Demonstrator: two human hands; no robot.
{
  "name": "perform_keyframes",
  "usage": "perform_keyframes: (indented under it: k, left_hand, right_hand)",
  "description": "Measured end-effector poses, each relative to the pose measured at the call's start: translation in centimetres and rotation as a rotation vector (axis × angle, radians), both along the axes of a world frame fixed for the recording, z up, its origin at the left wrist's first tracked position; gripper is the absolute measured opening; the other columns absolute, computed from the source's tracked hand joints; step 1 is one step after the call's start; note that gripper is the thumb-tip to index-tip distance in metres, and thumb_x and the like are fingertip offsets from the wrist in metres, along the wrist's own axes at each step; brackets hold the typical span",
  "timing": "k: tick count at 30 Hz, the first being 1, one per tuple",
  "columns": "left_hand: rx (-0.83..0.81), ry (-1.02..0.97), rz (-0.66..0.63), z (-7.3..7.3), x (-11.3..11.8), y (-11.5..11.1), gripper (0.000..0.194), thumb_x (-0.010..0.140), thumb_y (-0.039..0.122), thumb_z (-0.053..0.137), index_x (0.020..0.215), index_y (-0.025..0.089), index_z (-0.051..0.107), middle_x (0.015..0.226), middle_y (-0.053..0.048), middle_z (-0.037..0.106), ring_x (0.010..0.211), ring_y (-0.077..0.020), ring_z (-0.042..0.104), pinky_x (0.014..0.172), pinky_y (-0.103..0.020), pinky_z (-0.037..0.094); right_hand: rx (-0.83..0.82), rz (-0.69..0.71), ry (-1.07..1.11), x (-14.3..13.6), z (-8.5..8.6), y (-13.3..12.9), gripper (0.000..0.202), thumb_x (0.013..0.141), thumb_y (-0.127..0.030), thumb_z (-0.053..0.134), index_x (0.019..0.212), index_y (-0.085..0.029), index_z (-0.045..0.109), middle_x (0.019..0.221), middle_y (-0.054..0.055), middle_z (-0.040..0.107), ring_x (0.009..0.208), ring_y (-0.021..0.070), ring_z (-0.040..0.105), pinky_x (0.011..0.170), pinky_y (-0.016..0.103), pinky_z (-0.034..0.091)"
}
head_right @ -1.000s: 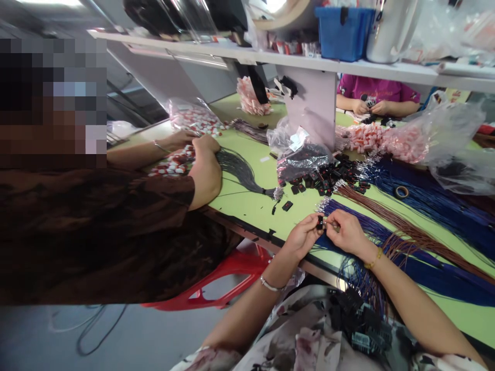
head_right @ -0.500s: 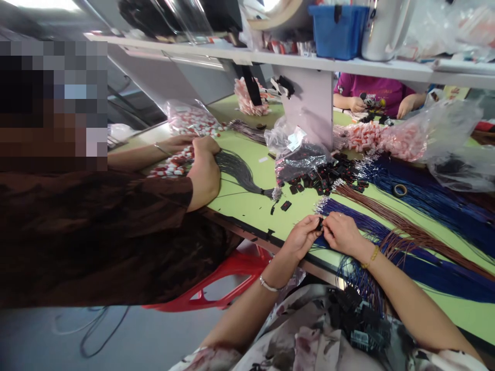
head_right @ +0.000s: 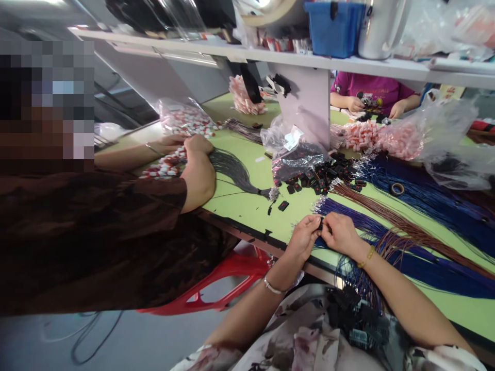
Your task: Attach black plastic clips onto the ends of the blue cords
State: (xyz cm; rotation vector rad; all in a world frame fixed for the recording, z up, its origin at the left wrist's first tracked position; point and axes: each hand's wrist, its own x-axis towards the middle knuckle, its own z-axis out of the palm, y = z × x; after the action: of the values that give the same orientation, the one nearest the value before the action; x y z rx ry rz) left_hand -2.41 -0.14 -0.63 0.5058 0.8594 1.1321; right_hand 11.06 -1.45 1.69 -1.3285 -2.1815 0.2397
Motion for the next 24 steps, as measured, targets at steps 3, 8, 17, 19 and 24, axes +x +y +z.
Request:
perform_keyframes:
  k: [3,8,17,19,24]
  left_hand:
    - [0.011,0.032,0.003,0.1,0.3,0.0,0.034,0.056,0.034,0.081,0.075,0.013,0.061,0.068,0.000,0.059,0.060,-0.0083,0.053,0.057,-0.021,0.041]
    - [0.006,-0.034,-0.024,0.1,0.7,0.6,0.034,0.058,0.033,0.080,0.081,0.014,0.064,0.076,-0.003,0.063,0.067,-0.0100,0.056,0.060,-0.021,0.042]
    - [-0.008,-0.062,-0.092,-0.5,0.8,0.8,0.033,0.060,0.031,0.080,0.083,0.012,0.064,0.077,-0.006,0.064,0.067,-0.0106,0.056,0.059,-0.021,0.042]
    - [0.003,-0.065,-0.098,-0.3,0.7,0.7,0.033,0.061,0.031,0.079,0.083,0.012,0.064,0.077,-0.005,0.063,0.067,-0.0105,0.055,0.059,-0.021,0.042]
    - [0.011,-0.077,-0.104,-0.3,0.6,0.6,0.033,0.062,0.031,0.079,0.084,0.013,0.063,0.077,-0.005,0.063,0.068,-0.0107,0.056,0.059,-0.021,0.043]
  right_hand:
    - [-0.029,-0.014,-0.026,0.2,0.4,0.1,0.013,0.081,-0.020,0.047,0.071,-0.018,0.055,0.066,0.003,0.056,0.059,0.0137,0.048,0.057,0.025,0.034]
    - [-0.145,-0.163,0.070,3.8,1.7,4.1,0.023,0.088,-0.028,0.042,0.081,-0.019,0.062,0.079,0.003,0.065,0.070,0.0141,0.056,0.066,0.024,0.039]
    - [-0.273,-0.435,-0.381,4.4,-0.3,9.9,0.020,0.083,-0.031,0.050,0.087,-0.019,0.066,0.093,0.007,0.066,0.076,0.0166,0.058,0.062,0.024,0.034]
    - [-0.222,-0.416,-0.368,4.3,-0.6,9.9,0.018,0.084,-0.029,0.049,0.084,-0.018,0.064,0.091,0.009,0.065,0.072,0.0163,0.056,0.059,0.025,0.033]
    - [-0.130,-0.378,-0.217,4.6,-0.4,9.7,0.015,0.084,-0.025,0.047,0.083,-0.017,0.060,0.073,0.006,0.063,0.058,0.0147,0.050,0.054,0.025,0.028]
